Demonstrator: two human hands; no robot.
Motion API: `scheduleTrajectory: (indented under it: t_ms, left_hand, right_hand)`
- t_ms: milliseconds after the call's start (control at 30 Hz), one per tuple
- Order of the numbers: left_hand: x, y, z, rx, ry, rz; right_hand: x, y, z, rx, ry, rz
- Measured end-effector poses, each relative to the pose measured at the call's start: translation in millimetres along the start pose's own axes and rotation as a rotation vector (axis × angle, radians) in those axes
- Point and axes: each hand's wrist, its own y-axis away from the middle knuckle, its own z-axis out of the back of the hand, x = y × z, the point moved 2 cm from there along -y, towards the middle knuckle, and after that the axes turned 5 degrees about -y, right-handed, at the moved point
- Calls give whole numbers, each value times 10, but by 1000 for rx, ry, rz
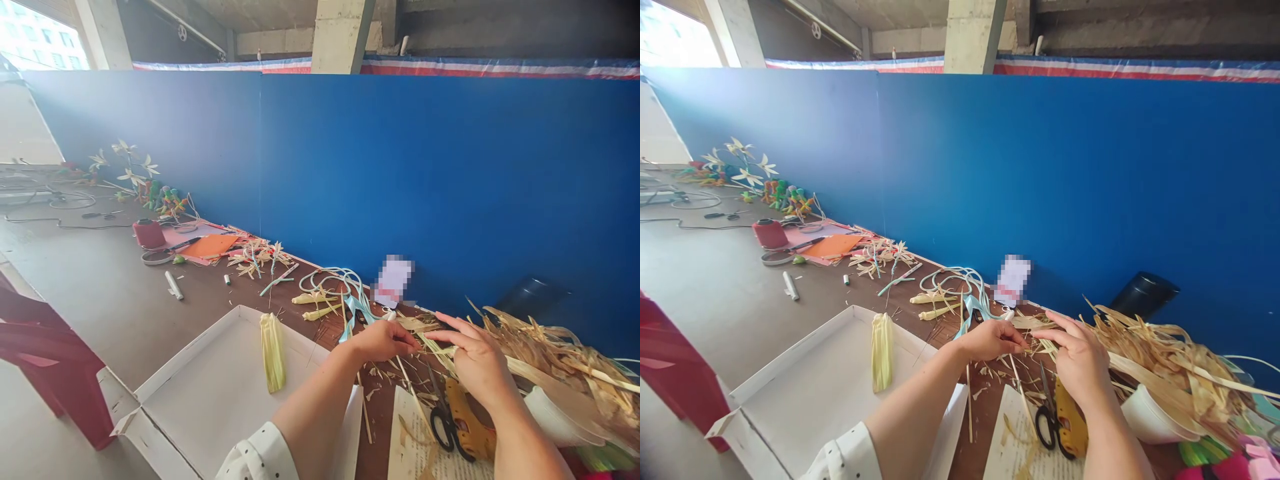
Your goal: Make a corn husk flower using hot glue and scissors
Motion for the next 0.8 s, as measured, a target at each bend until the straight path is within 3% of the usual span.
scheduleTrajectory:
  t_ms: [133, 300, 467, 600, 800]
  left_hand:
    - [-18, 13, 27, -55, 246, 30]
    - [12, 0, 48, -265, 411, 154]
    - [51, -29, 50, -448, 340, 222]
    - [79, -56, 34, -529, 241, 233]
    - [26, -14, 16, -554, -189, 25]
  right_hand:
    - [-182, 68, -41, 115, -280, -229]
    - [-48, 86, -77, 141, -323, -349]
    - [169, 72, -176, 196, -312, -303]
    - [328, 66, -257, 164, -205, -165]
    - [449, 19, -235, 5, 51, 91]
